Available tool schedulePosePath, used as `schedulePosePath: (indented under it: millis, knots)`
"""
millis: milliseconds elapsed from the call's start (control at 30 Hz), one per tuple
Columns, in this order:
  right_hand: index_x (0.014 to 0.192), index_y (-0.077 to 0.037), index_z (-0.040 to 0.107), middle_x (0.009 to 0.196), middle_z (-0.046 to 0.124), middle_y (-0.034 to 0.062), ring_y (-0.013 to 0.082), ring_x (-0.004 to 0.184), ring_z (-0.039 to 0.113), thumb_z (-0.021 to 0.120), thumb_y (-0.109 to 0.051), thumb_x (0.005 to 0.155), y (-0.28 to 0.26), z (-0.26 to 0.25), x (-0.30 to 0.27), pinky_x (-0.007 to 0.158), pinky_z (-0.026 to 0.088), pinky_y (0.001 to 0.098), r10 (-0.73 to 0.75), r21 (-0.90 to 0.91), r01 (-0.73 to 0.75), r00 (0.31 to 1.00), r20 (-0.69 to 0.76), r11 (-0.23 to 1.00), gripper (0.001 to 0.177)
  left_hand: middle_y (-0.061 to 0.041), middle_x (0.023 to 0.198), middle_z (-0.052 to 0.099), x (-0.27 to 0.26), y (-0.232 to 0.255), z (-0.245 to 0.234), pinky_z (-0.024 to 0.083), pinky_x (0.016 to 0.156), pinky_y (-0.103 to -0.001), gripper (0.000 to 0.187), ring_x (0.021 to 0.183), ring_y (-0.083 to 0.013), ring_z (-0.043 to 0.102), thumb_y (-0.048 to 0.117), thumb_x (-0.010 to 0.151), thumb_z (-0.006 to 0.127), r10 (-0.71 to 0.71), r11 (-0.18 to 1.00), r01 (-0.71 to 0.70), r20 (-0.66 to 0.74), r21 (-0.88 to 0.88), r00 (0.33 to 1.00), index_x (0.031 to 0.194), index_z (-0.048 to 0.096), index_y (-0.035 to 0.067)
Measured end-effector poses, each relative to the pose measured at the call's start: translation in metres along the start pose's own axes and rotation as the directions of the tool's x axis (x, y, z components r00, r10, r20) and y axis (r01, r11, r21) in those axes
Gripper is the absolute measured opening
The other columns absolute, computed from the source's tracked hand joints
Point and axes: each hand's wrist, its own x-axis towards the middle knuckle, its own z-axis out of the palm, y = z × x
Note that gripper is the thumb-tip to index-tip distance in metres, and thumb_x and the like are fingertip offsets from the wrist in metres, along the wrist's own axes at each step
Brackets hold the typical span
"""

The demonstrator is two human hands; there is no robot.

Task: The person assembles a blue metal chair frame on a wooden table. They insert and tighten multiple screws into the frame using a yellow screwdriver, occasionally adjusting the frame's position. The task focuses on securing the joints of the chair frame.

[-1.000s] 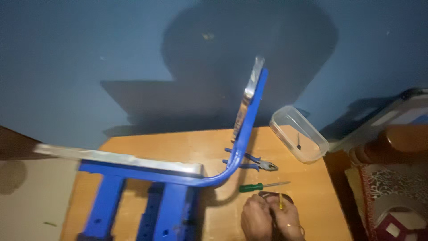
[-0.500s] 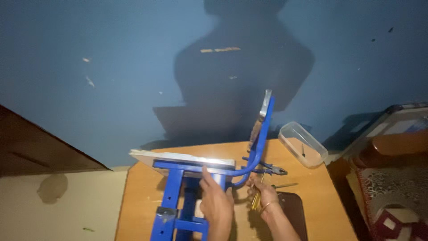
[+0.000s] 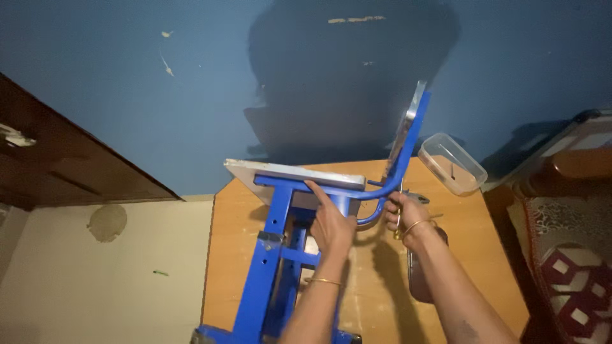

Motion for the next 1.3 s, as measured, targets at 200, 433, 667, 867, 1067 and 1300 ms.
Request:
schedulePosePath:
  millis: [200, 433, 667, 867, 1067, 1300]
  knots:
    - [0.092, -0.004, 0.077, 0.072, 0.064, 0.0053, 0.0151, 0.057, 0.053, 0.068, -0.028, 0.093, -0.008, -0.024, -0.013, 0.05, 0.04, 0.0327, -0.433, -0.472, 0.194, 0.766, -0.476, 0.86, 0.026, -0.02, 0.113, 0.072, 0.015, -0.008, -0.046, 0.054, 0.095, -0.047, 0.135, 0.107, -0.0378, 0.07, 0.022, 0.071, 0.087, -0.082, 0.997, 0.083, 0.082, -0.009, 0.993, 0.164, -0.01, 0.021]
    - [0.099, 0.004, 0.077, 0.084, 0.071, 0.0231, 0.0355, 0.074, 0.068, 0.079, -0.051, 0.1, 0.034, -0.104, -0.009, 0.071, 0.049, 0.0517, -0.695, -0.742, 0.028, 0.376, -0.613, 0.669, 0.055, -0.012, 0.091, 0.073, 0.041, -0.058, -0.054, 0.061, 0.062, -0.036, 0.126, 0.07, -0.0245, 0.073, 0.006, 0.055, 0.085, 0.073, 0.873, -0.081, -0.034, -0.481, 0.997, 0.157, 0.011, 0.002]
    - [0.104, 0.001, 0.073, 0.089, 0.072, 0.0121, 0.0237, 0.07, 0.065, 0.088, -0.042, 0.073, 0.077, -0.111, 0.009, 0.063, 0.052, 0.0416, -0.088, -0.375, -0.053, 0.933, -0.349, 0.925, 0.056, -0.01, 0.064, 0.06, 0.068, -0.109, -0.053, 0.045, 0.038, -0.032, 0.108, 0.042, -0.0173, 0.055, -0.001, 0.062, 0.073, 0.034, 0.655, 0.134, 0.207, -0.743, 0.978, 0.156, 0.021, 0.005]
    - [0.108, -0.003, 0.075, 0.093, 0.076, 0.0165, 0.0267, 0.075, 0.073, 0.078, -0.041, 0.078, 0.098, -0.066, 0.026, 0.069, 0.06, 0.0407, 0.135, -0.375, -0.197, 0.974, -0.184, 0.906, 0.048, -0.006, 0.068, 0.061, 0.088, -0.17, -0.074, 0.043, 0.037, -0.027, 0.079, 0.043, -0.0136, 0.053, -0.001, 0.066, 0.068, 0.164, 0.555, 0.131, 0.262, -0.821, 0.951, 0.14, 0.041, 0.005]
    - [0.106, 0.004, 0.076, 0.086, 0.076, 0.0192, 0.0267, 0.068, 0.073, 0.075, -0.023, 0.075, 0.131, -0.043, 0.037, 0.064, 0.059, 0.0394, -0.091, -0.432, 0.062, 0.995, -0.049, 0.9, 0.041, -0.008, 0.077, 0.065, 0.108, -0.226, -0.075, 0.046, 0.043, -0.029, 0.067, 0.05, -0.0147, 0.055, -0.003, 0.07, 0.069, 0.057, 0.655, 0.19, 0.299, -0.731, 0.952, 0.133, 0.048, 0.006]
    - [0.105, -0.007, 0.073, 0.08, 0.075, 0.0089, 0.0213, 0.065, 0.075, 0.091, -0.035, 0.069, 0.046, -0.013, -0.014, 0.064, 0.061, 0.0357, -0.308, -0.815, 0.049, 0.938, -0.161, 0.577, 0.049, -0.007, 0.098, 0.069, 0.147, -0.251, -0.053, 0.059, 0.053, -0.033, 0.049, 0.067, -0.016, 0.064, -0.006, 0.079, 0.057, 0.113, 0.606, 0.187, 0.316, -0.773, 0.942, 0.126, 0.063, 0.007]
